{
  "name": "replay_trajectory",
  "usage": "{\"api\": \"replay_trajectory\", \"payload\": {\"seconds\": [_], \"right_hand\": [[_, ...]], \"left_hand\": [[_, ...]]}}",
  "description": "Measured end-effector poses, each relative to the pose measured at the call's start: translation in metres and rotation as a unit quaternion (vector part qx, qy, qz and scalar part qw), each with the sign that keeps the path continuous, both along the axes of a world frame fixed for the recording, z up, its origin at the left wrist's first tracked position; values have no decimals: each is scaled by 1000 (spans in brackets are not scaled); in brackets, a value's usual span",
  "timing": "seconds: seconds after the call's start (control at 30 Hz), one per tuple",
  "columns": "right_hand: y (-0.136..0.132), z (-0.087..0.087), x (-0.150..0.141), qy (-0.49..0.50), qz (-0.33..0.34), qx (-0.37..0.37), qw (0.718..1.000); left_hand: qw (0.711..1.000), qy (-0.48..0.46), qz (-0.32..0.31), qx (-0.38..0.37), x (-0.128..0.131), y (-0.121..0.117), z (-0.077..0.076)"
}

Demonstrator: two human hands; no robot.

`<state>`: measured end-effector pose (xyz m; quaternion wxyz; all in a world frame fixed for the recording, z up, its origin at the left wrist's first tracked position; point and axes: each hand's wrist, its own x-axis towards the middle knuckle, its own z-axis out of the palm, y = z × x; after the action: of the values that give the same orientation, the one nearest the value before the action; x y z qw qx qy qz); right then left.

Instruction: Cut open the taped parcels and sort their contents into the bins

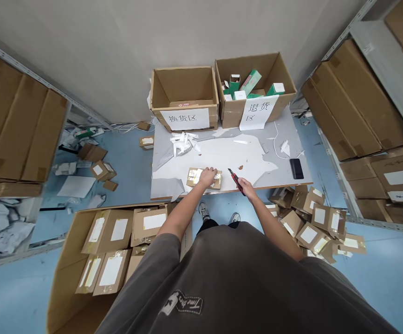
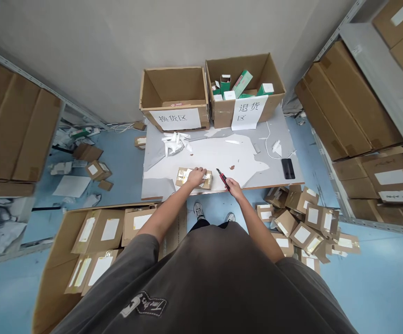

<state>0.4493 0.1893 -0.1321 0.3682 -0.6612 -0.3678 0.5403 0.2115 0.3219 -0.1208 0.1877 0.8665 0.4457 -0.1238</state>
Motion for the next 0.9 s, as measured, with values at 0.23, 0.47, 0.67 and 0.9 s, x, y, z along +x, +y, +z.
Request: {"api": "replay_trajectory", "payload": {"seconds": [0.23,0.47,0.67,0.9], "right_hand": [[1,-1,-3,-258,215,16,942],[20,11,0,-405,318,47,856],[35,19,-6,-462,363,61,807],[36,18,0,-492,401,83,768]], "left_hand": [[999,-24,8,20,-3,-7,-19],[996,-81,35,27,-8,-13,-37],[995,-86,23,34,-12,-19,-43],[992,-109,54,21,-14,-33,-48]]}}
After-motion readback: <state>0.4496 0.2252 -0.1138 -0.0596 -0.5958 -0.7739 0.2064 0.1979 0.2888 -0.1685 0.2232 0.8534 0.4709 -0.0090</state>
